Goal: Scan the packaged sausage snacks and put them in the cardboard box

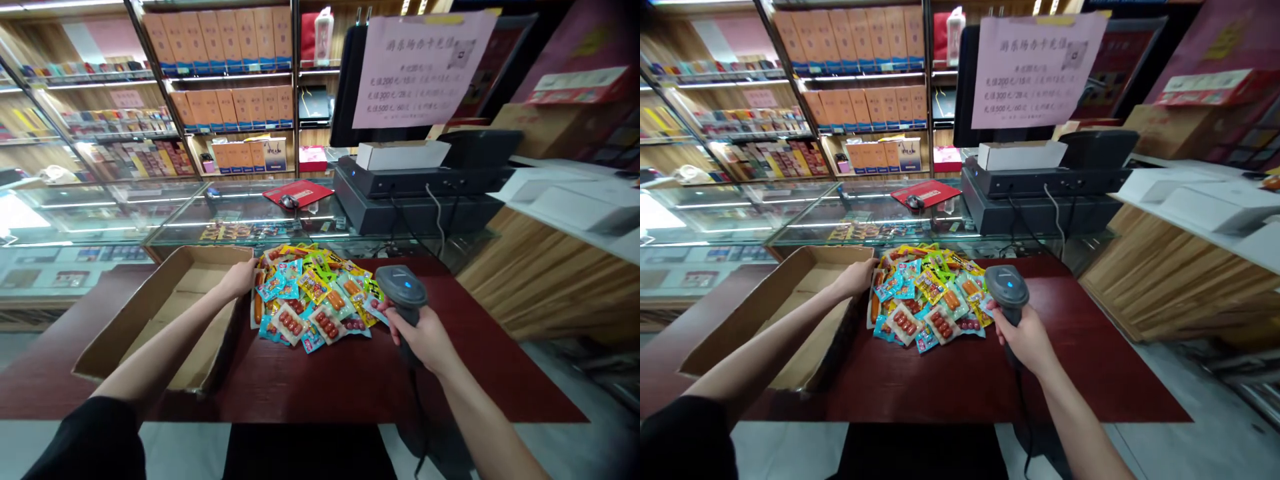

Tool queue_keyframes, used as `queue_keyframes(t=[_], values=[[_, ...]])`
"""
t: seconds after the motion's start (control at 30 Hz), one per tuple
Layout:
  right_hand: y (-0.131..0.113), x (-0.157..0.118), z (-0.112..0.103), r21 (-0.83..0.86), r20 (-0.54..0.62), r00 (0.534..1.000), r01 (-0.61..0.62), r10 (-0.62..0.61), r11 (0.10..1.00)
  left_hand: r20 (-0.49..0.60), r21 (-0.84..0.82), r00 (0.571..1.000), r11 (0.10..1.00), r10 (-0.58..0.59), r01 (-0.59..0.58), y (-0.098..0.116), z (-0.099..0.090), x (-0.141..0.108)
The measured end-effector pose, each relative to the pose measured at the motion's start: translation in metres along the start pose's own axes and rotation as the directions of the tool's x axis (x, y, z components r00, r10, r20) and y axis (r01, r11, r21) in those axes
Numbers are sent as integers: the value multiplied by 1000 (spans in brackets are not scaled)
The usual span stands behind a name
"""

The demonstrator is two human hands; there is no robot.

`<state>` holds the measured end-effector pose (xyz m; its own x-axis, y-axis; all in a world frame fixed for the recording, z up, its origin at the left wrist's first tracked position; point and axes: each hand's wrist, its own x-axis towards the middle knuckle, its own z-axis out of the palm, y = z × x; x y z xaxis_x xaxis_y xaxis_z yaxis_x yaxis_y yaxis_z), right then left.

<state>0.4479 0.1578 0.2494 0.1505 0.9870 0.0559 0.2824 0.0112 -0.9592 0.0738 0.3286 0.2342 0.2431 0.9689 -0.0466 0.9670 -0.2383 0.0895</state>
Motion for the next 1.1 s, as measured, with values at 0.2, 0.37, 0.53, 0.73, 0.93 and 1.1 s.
queue_keyframes(t=[0.2,0.37,0.53,0.73,0.93,1.1], values=[[-41,32,-4,-111,171,984,66,-46,992,-30,103,1000,995,4,-1,5,-19,-1],[-89,74,-9,-30,265,952,168,-154,985,-124,22,982,989,145,-143,54,-36,1],[-103,93,19,188,473,867,76,-158,979,-48,-278,949,908,313,-314,97,-25,9],[-74,96,66,271,443,874,81,-199,959,-42,-366,962,892,271,-267,106,8,22],[-61,92,82,358,472,854,42,-220,933,48,-853,977,517,209,-69,83,-3,23],[-82,86,71,247,554,809,68,-199,967,128,-985,991,118,41,122,63,-33,14]])
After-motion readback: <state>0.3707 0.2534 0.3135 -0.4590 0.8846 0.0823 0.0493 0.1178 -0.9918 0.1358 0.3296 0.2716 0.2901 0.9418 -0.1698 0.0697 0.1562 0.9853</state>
